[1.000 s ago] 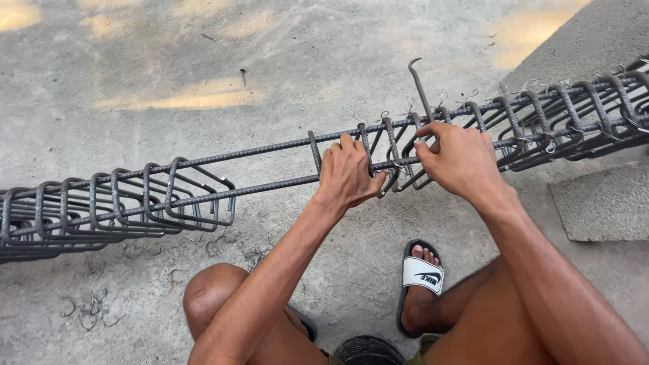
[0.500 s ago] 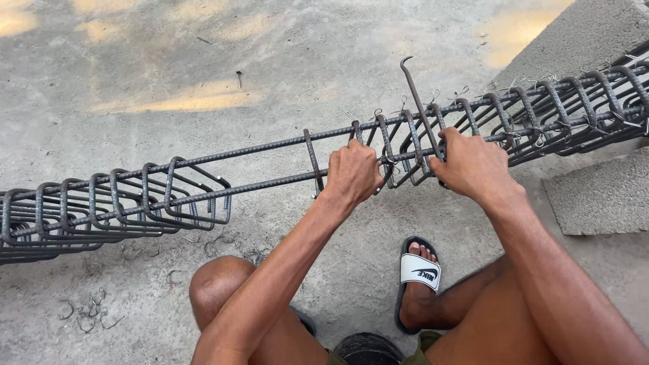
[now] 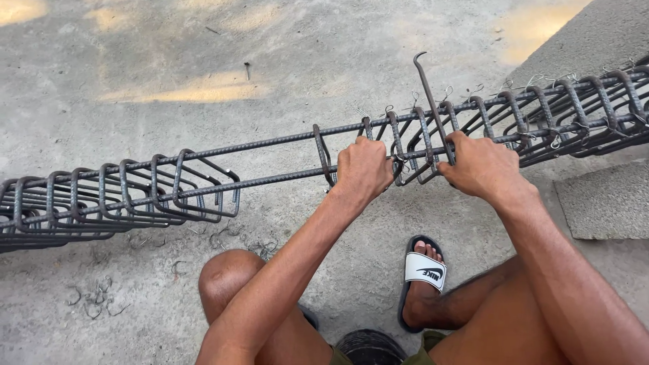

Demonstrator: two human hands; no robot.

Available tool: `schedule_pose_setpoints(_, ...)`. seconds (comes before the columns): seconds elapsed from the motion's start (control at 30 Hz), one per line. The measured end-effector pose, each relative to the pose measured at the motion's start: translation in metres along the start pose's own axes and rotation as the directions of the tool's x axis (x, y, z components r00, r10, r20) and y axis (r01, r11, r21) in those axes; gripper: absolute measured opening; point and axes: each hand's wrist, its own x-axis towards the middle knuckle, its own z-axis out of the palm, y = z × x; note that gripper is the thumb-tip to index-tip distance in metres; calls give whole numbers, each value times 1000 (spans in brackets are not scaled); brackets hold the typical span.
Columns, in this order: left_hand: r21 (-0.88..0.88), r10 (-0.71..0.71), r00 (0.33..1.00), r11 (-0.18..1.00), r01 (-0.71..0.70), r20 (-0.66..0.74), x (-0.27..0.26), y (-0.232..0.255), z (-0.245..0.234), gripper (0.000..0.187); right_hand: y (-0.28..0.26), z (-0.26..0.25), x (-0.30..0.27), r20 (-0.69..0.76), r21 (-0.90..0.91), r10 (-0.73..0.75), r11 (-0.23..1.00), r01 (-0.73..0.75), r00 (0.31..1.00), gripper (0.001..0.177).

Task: Tying rebar stirrups to longitudinal bars using wire ties and a manual twisting tool

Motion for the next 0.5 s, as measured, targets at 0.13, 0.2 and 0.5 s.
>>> schedule_pose_setpoints(0.13, -12, -4, 1000, 1000, 4, -25, -3, 2, -8, 52, 0, 1, -1, -10, 11, 2, 1000, -2, 1000, 58)
schedule_pose_setpoints(0.2, -40, -5, 1000, 999, 5, 18, -2, 4, -10, 54, 2, 4, -1, -17, 23, -8, 1000, 8, 1000, 57)
schedule_pose_setpoints(0.5, -38, 53, 998, 998, -51, 37, -5, 2, -5, 47, 5, 13, 8, -47, 3, -15, 1000, 15, 999, 59)
